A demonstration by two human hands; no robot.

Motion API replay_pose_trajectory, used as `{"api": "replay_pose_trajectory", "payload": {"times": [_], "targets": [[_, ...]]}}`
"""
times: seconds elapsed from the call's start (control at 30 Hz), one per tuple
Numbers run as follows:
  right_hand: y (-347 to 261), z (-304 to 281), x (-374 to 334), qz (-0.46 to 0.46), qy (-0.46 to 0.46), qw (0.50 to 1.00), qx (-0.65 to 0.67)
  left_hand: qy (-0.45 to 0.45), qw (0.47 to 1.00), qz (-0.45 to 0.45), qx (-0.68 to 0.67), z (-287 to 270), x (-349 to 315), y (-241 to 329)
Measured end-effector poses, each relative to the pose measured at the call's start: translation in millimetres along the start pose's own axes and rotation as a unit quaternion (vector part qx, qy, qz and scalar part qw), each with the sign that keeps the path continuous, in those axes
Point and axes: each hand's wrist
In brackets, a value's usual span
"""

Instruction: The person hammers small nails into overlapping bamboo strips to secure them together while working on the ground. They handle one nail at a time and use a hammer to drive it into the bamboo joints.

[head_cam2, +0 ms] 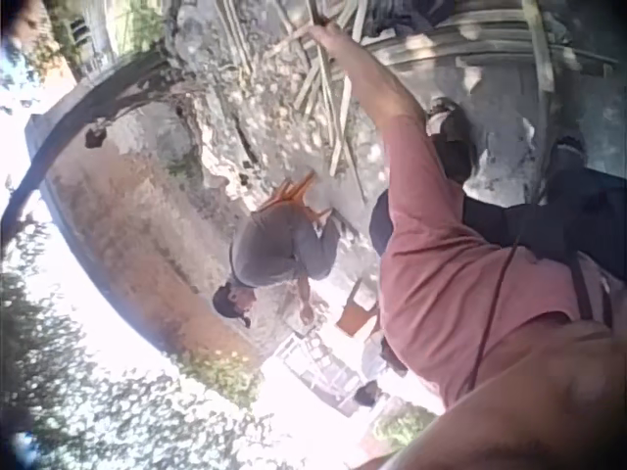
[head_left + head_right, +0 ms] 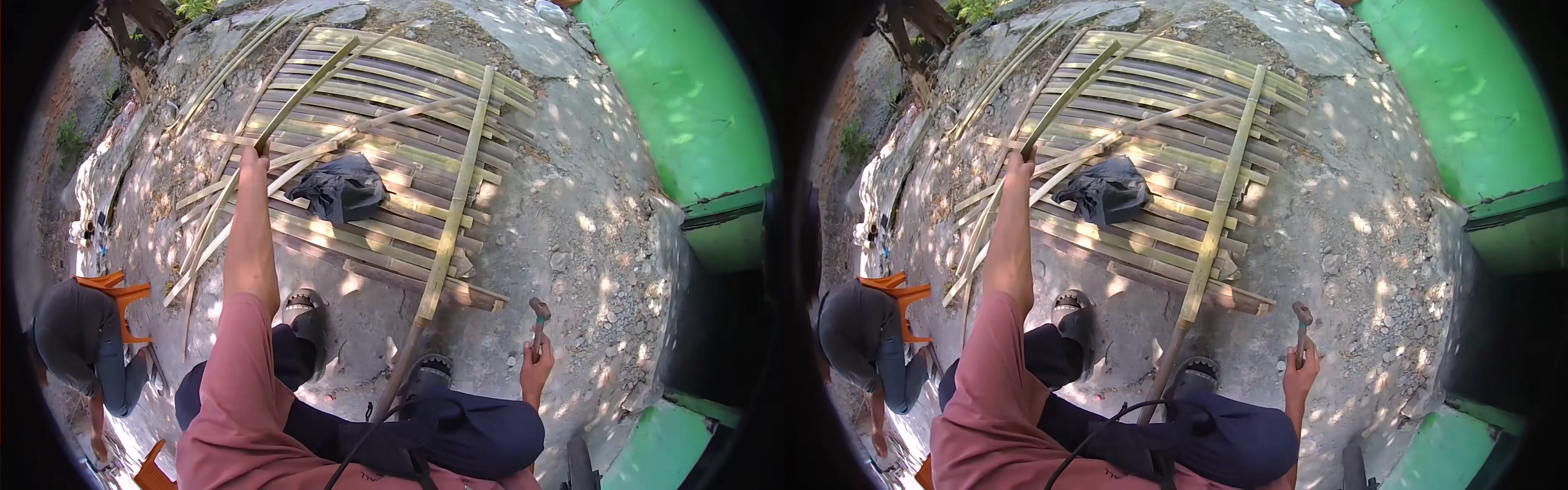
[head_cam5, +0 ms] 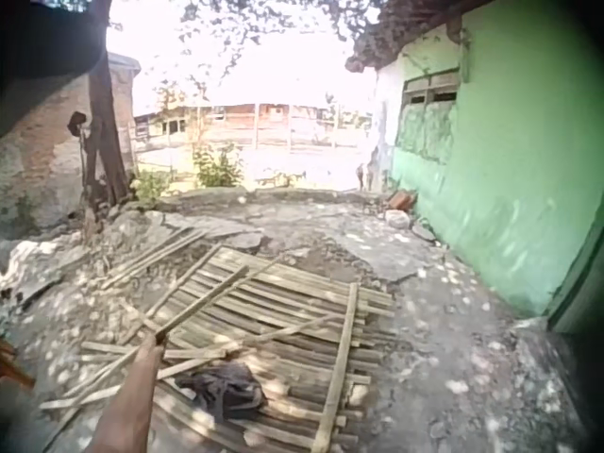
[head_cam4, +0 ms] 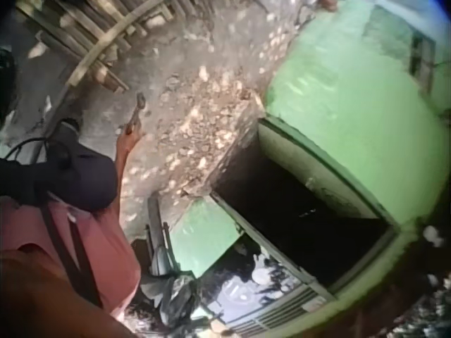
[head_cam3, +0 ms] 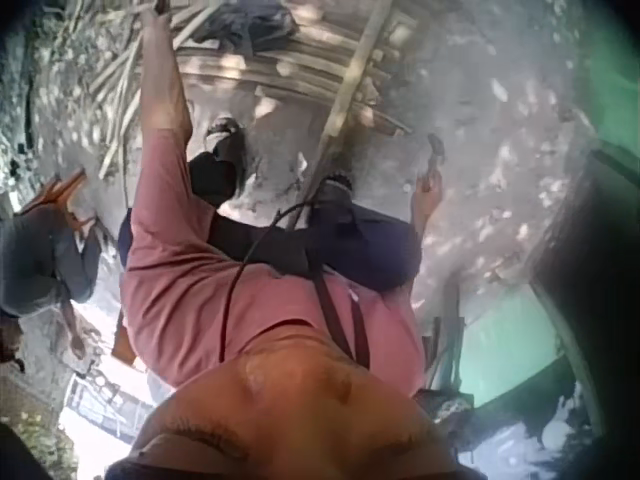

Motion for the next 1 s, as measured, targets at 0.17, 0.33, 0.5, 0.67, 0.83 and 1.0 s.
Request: {"api": "replay_pose_trajectory", "payload": {"times": [0.17, 0.33, 0.5, 0.67, 0.83, 1.0], "targets": [[-17, -1, -22, 0.063, 0.022, 0.997, -0.028, 0.142, 0.975, -0.167, 0.045, -16, -61, -120], [-27, 48, -12, 0.087, 0.038, 0.995, -0.01, -0.044, 0.876, 0.08, 0.474, -33, -109, -107], [-44, 48, -11, 0.07, 0.051, 0.995, -0.053, -0.1, 0.806, 0.211, 0.544, -35, -211, -140], [-94, 49, -4, 0.047, 0.049, 0.989, -0.128, -0.181, 0.787, 0.152, 0.569, -54, -221, -147], [-129, 30, -1, 0.092, 0.067, 0.987, -0.117, -0.227, 0.805, 0.199, 0.511, -55, -210, -191], [-166, 8, -14, 0.082, 0.083, 0.98, -0.161, -0.253, 0.798, 0.075, 0.542, -53, -233, -215]]}}
Point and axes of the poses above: each hand's wrist, its own x-axis towards the middle knuckle, its own z-axis out of the palm, y = z × x, and after that the axes turned 4 degrees about -y, right-handed
